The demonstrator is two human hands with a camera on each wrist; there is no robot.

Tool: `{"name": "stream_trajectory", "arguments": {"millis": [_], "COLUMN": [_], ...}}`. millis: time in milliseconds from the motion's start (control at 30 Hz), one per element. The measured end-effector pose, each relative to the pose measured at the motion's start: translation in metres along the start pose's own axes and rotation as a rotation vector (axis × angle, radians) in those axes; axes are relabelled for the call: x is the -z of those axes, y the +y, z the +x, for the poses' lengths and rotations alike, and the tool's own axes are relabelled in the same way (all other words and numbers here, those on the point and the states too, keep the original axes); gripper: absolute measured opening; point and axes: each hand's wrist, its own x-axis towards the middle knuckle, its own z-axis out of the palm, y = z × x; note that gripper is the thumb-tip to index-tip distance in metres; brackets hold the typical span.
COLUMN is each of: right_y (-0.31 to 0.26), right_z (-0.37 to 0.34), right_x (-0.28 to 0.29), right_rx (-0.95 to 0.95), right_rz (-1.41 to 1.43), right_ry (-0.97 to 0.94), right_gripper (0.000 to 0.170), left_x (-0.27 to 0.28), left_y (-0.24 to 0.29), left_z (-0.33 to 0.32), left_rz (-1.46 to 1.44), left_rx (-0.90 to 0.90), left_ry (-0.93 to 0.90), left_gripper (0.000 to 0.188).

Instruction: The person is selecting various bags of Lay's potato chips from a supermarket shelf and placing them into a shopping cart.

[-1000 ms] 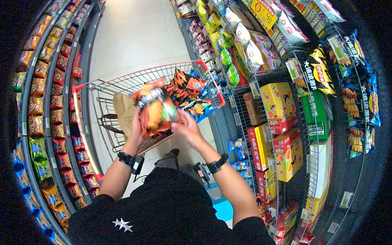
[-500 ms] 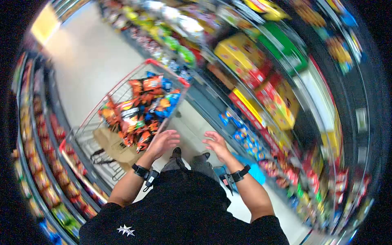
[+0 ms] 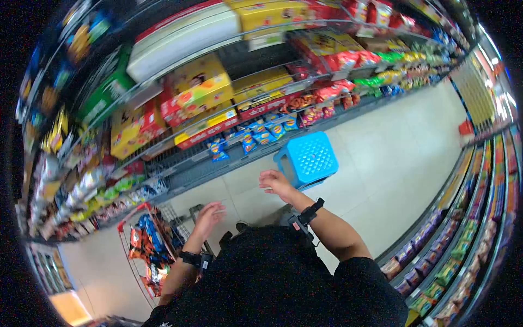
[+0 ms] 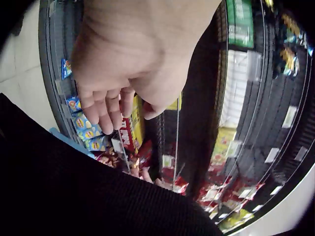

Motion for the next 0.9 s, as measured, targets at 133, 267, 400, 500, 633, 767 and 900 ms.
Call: {"name": "stream_trajectory", "arguments": {"millis": [133, 267, 400, 500, 633, 767, 900], "right_y": [-0.016, -0.031, -0.063, -0.084, -0.104, -0.118, -0.128], "right_z": [-0.004, 0.003, 0.01, 0.015, 0.03, 0.036, 0.047], "right_x": [0.087, 0.175, 0.227, 0.251, 0.273, 0.285, 0.286], "right_rx": [0.015, -0.028, -0.02, -0.013, 0.014, 0.024, 0.003], "right_rz": [0.153, 0.327, 0.407, 0.49, 0.537, 0.538, 0.591], "right_ry": [0.024, 0.066, 0.157, 0.192, 0.254, 0.363, 0.482], "right_gripper": [0.032, 0.031, 0.031, 0.031, 0.029, 0.027, 0.024], "left_x": [-0.09, -0.191, -0.266, -0.319, -0.353, -0.372, -0.383], "left_y": [0.008, 0.011, 0.026, 0.048, 0.064, 0.086, 0.086], "left_z": [0.06, 0.124, 0.199, 0.241, 0.32, 0.404, 0.492], "left_rz": [0.207, 0.38, 0.533, 0.595, 0.68, 0.6, 0.546], "left_rx": [0.13, 0.138, 0.065, 0.022, -0.033, -0.002, -0.029], "left_ry": [-0.058, -0.102, -0.145, -0.139, -0.16, -0.096, 0.042], "left_gripper": [0.029, 0.033, 0.032, 0.029, 0.027, 0.04, 0.06]}}
